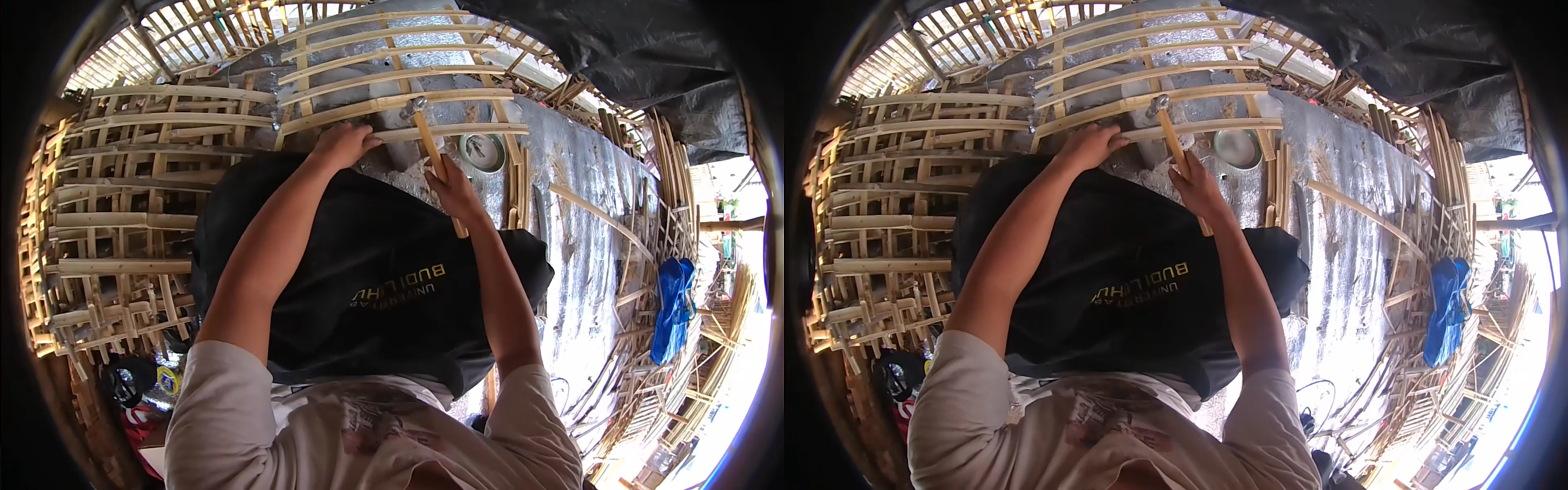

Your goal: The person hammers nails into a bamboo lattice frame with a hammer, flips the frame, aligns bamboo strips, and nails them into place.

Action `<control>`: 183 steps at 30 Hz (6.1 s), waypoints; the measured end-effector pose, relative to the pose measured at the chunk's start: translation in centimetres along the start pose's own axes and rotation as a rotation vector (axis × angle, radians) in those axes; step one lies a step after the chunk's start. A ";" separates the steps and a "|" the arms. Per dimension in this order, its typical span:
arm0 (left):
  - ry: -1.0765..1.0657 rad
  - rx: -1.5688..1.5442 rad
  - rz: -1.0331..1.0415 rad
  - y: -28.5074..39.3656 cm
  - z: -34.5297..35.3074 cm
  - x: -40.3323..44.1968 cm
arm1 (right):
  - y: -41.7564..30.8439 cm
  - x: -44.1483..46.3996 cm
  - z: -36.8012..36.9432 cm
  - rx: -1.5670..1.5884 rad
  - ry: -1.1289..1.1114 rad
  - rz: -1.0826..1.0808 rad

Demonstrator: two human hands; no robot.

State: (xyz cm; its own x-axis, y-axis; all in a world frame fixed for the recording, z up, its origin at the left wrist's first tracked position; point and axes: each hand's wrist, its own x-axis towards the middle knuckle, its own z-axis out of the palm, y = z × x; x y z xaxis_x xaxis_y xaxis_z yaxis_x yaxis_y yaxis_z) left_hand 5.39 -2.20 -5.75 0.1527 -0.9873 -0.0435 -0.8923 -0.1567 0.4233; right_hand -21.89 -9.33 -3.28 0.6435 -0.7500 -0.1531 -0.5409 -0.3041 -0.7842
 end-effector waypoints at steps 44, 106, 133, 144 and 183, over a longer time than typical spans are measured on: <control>-0.021 0.005 -0.060 -0.2 0.4 0.3 | -1.8 -0.3 0.1 0.116 -0.088 0.037; -0.033 -0.009 -0.045 -0.1 0.4 0.8 | 11.5 7.9 -5.4 -0.705 0.212 0.351; 0.032 -0.064 -0.011 0.5 0.0 0.6 | 12.7 8.6 -4.4 -0.669 0.398 0.541; -0.004 -0.063 -0.011 1.1 -0.8 0.4 | 12.7 8.4 -5.0 -0.602 0.465 0.528; 0.012 0.007 -0.014 0.2 0.6 0.9 | 3.5 3.6 -7.9 -0.930 -0.309 0.210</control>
State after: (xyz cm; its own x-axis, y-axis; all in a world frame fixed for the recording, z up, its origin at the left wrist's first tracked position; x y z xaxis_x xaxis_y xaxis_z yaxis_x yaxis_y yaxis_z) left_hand 5.12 -3.14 -6.27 0.1707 -0.9846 -0.0385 -0.8930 -0.1711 0.4161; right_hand -25.71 -17.74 -1.80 0.5272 -0.6956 -0.4880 -0.7834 -0.6204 0.0380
